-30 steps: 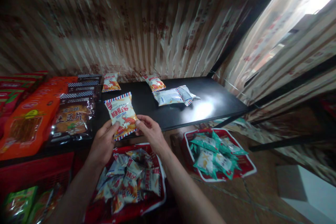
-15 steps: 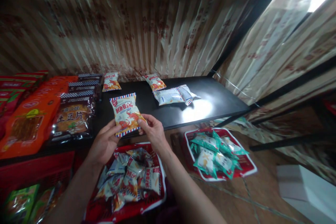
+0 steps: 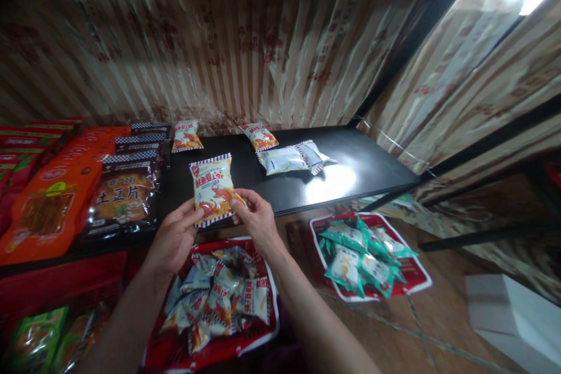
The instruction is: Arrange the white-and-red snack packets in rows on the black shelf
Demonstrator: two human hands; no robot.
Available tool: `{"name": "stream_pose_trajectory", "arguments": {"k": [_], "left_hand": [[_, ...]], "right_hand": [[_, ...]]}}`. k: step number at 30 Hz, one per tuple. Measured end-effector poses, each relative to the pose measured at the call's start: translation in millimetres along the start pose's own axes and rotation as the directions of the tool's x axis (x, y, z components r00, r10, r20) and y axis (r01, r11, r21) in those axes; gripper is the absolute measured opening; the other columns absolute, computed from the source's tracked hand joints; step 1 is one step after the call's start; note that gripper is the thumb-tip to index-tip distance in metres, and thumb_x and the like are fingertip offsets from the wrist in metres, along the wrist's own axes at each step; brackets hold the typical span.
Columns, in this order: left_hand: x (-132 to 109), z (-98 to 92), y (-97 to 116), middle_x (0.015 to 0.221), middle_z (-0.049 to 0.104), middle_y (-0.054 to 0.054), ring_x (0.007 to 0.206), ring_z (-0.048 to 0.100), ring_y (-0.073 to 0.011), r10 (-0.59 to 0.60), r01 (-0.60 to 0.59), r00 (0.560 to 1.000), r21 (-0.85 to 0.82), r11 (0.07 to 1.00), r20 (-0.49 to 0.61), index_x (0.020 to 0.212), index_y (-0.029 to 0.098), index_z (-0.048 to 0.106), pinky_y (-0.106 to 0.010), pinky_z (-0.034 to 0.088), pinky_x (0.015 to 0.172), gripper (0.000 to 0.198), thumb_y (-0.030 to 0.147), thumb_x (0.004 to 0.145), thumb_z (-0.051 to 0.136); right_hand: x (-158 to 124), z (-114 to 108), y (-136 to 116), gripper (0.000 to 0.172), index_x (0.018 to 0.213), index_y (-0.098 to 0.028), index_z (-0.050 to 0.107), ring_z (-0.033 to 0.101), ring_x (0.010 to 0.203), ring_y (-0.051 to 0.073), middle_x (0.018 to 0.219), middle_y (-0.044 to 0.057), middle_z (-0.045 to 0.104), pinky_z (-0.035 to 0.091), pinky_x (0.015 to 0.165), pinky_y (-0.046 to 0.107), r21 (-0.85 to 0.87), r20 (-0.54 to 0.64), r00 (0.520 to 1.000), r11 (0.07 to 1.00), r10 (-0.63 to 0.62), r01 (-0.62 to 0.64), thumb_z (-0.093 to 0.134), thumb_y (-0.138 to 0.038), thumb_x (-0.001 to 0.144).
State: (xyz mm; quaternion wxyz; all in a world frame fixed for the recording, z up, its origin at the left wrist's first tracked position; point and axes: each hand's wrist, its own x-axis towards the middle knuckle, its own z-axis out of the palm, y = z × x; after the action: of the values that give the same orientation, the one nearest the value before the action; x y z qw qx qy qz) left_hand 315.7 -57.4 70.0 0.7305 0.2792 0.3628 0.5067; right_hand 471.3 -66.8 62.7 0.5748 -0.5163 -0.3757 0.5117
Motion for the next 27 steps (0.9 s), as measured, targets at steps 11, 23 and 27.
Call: {"name": "stream_pose_trajectory", "arguments": {"k": [11,23,27], "left_hand": [[0,7.4,-11,0.105,0.070,-0.007,0.104,0.061,-0.0206,0.017,-0.015,0.999,-0.037,0.999,0.044,0.104,0.017,0.065,-0.032,0.041,0.095,0.036,0.020,0.069,0.070],[-5,9.6,-1,0.118,0.064,-0.006,0.110,0.057,-0.0179,0.257,-0.246,0.957,0.090,0.965,-0.134,0.136,0.027,0.034,-0.029,0.043,0.092,0.072,0.023,0.073,0.069],[-9,12.2,8,0.119,0.063,-0.006,0.112,0.056,-0.0189,0.287,-0.273,0.950,0.115,0.955,-0.126,0.136,0.027,0.036,-0.029,0.044,0.093,0.068,0.030,0.076,0.067]], "right_hand": [[-9,13,7,0.038,0.102,-0.024,0.061,0.062,0.082,0.018,0.093,0.001,0.068,0.050,0.076,0.031,0.046,-0.027,0.992,0.991,-0.122,0.123,0.074,-0.034,0.068],[-16,6,10,0.028,0.109,-0.025,0.065,0.055,0.074,0.015,0.083,0.001,0.058,0.044,0.066,0.026,-0.443,0.072,0.847,0.744,-0.527,0.501,0.062,-0.024,0.081],[-18,9,8,0.028,0.109,-0.025,0.065,0.054,0.071,0.014,0.081,0.000,0.057,0.044,0.064,0.025,-0.468,0.103,0.828,0.708,-0.551,0.529,0.062,-0.022,0.081]]}}
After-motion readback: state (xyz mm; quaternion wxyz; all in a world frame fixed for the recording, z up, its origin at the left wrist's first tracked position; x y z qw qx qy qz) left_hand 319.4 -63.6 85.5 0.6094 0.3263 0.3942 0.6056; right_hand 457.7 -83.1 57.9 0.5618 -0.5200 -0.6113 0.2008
